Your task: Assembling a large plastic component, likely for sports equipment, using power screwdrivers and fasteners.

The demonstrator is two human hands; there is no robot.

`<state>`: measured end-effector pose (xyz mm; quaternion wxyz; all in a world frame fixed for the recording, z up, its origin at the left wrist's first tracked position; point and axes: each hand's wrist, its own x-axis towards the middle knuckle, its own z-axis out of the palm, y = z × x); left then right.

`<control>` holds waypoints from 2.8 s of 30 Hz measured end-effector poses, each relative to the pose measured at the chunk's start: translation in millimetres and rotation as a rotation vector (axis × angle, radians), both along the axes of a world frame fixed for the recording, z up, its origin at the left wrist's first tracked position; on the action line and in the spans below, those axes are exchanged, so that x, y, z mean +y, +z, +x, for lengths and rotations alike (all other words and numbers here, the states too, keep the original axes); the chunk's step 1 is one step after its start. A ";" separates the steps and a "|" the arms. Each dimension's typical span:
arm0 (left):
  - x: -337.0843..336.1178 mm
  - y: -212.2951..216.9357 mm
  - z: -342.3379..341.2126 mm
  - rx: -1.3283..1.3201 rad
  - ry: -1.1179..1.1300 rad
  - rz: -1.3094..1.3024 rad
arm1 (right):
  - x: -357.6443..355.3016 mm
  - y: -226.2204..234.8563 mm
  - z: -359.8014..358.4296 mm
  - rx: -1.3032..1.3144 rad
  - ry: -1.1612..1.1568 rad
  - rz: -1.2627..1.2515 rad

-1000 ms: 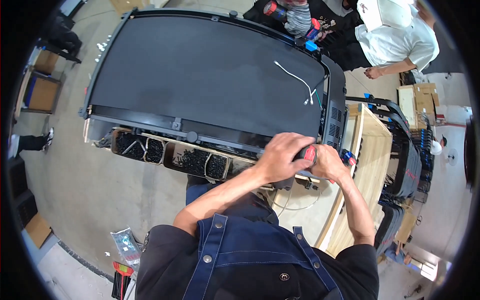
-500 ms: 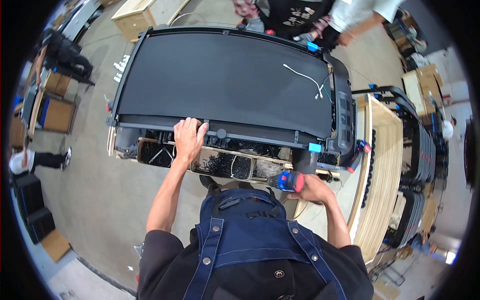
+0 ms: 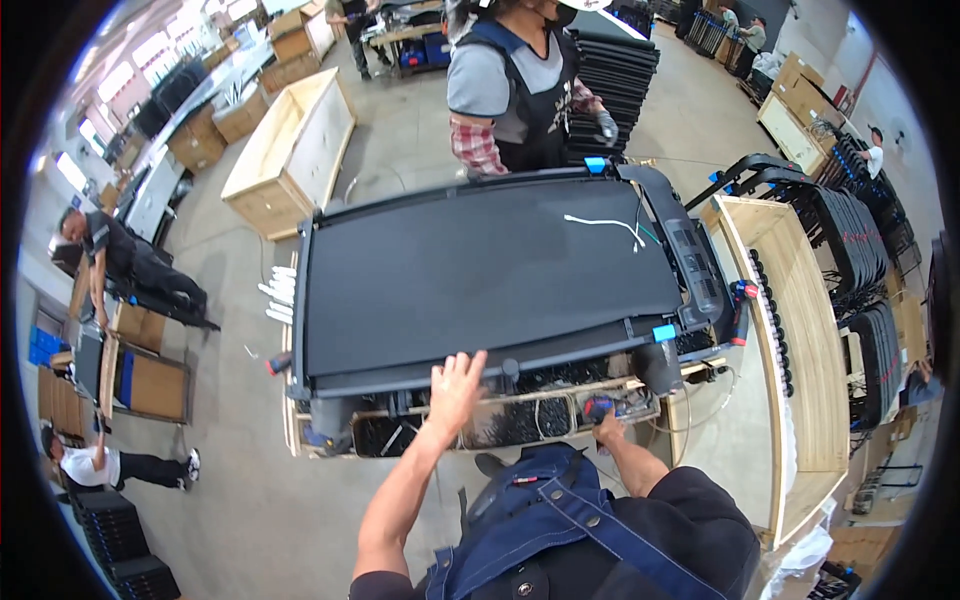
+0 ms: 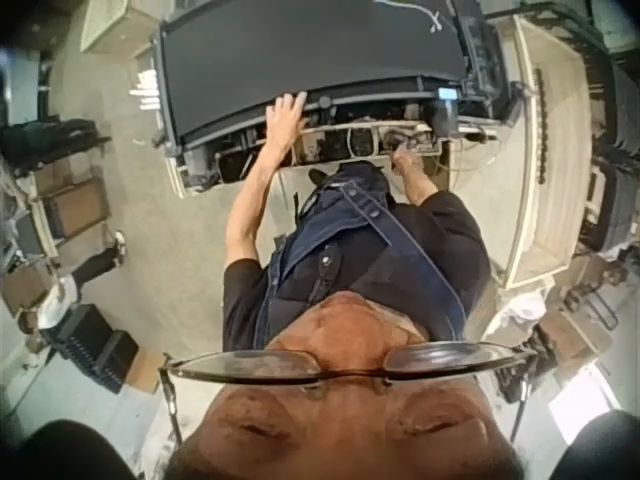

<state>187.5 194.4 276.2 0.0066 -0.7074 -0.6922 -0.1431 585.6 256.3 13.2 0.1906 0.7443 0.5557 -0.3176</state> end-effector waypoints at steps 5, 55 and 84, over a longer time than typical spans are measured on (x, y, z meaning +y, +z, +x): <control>-1.7 -34.1 -13.1 0.251 0.000 0.093 | -24.1 29.6 -30.4 0.059 -0.059 -0.115; -596.5 364.6 -361.2 0.354 0.207 1.031 | -329.4 222.7 -668.7 1.693 -0.132 -1.578; -871.8 -45.9 -1106.2 -2.167 0.874 0.904 | -428.8 150.1 -1427.1 1.917 0.291 -1.259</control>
